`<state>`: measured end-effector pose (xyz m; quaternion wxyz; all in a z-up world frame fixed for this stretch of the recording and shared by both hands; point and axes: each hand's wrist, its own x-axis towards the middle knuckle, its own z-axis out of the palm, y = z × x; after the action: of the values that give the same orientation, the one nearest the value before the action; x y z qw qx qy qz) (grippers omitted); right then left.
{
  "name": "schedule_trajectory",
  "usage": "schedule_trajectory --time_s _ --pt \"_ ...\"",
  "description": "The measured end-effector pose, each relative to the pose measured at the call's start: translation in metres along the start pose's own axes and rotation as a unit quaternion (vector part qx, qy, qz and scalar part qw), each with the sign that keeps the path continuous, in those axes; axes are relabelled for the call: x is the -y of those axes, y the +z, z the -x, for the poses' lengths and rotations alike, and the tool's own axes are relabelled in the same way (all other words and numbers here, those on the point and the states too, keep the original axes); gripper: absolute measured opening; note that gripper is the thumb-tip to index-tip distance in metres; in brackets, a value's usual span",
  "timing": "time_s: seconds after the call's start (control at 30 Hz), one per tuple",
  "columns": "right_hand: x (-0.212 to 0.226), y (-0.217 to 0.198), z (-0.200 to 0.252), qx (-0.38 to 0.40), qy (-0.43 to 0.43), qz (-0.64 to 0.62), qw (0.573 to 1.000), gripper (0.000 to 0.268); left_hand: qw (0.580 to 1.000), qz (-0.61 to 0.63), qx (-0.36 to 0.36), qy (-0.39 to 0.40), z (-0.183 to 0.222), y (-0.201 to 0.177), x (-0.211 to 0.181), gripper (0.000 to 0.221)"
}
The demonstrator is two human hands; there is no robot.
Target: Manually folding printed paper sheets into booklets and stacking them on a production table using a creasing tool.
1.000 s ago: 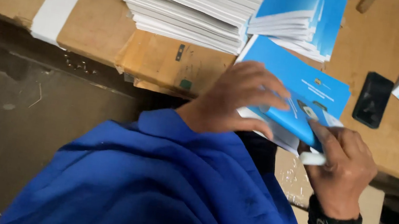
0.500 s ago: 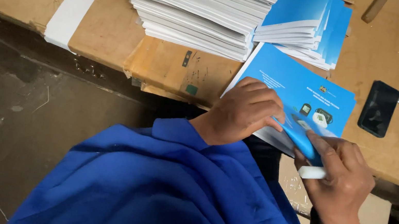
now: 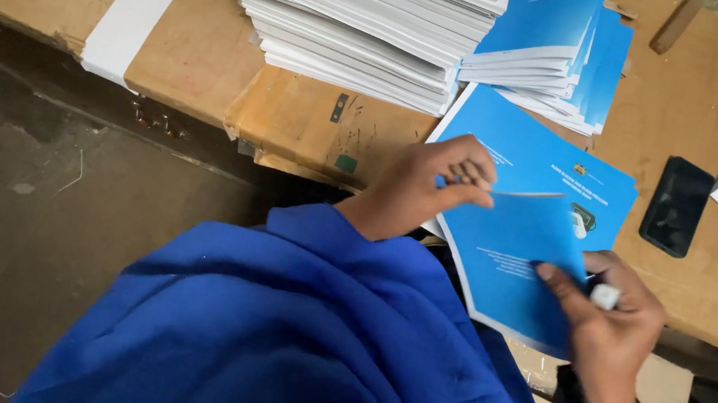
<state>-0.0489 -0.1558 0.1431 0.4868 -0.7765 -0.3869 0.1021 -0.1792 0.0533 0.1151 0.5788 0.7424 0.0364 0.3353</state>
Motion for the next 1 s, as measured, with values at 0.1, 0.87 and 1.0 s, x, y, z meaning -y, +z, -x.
schedule_trajectory --time_s 0.1,0.87,1.0 --pt "-0.017 -0.006 -0.012 -0.033 0.105 -0.055 0.992 0.026 0.999 -0.021 -0.037 -0.031 0.004 -0.006 0.011 0.000" --pt "-0.143 0.072 -0.133 0.042 0.064 0.195 0.978 0.056 0.723 -0.652 -0.136 0.183 -0.052 0.032 0.157 0.024" --pt "-0.129 0.073 -0.128 0.040 0.060 0.192 0.979 0.056 0.723 -0.674 -0.089 0.126 -0.041 0.060 0.183 0.012"
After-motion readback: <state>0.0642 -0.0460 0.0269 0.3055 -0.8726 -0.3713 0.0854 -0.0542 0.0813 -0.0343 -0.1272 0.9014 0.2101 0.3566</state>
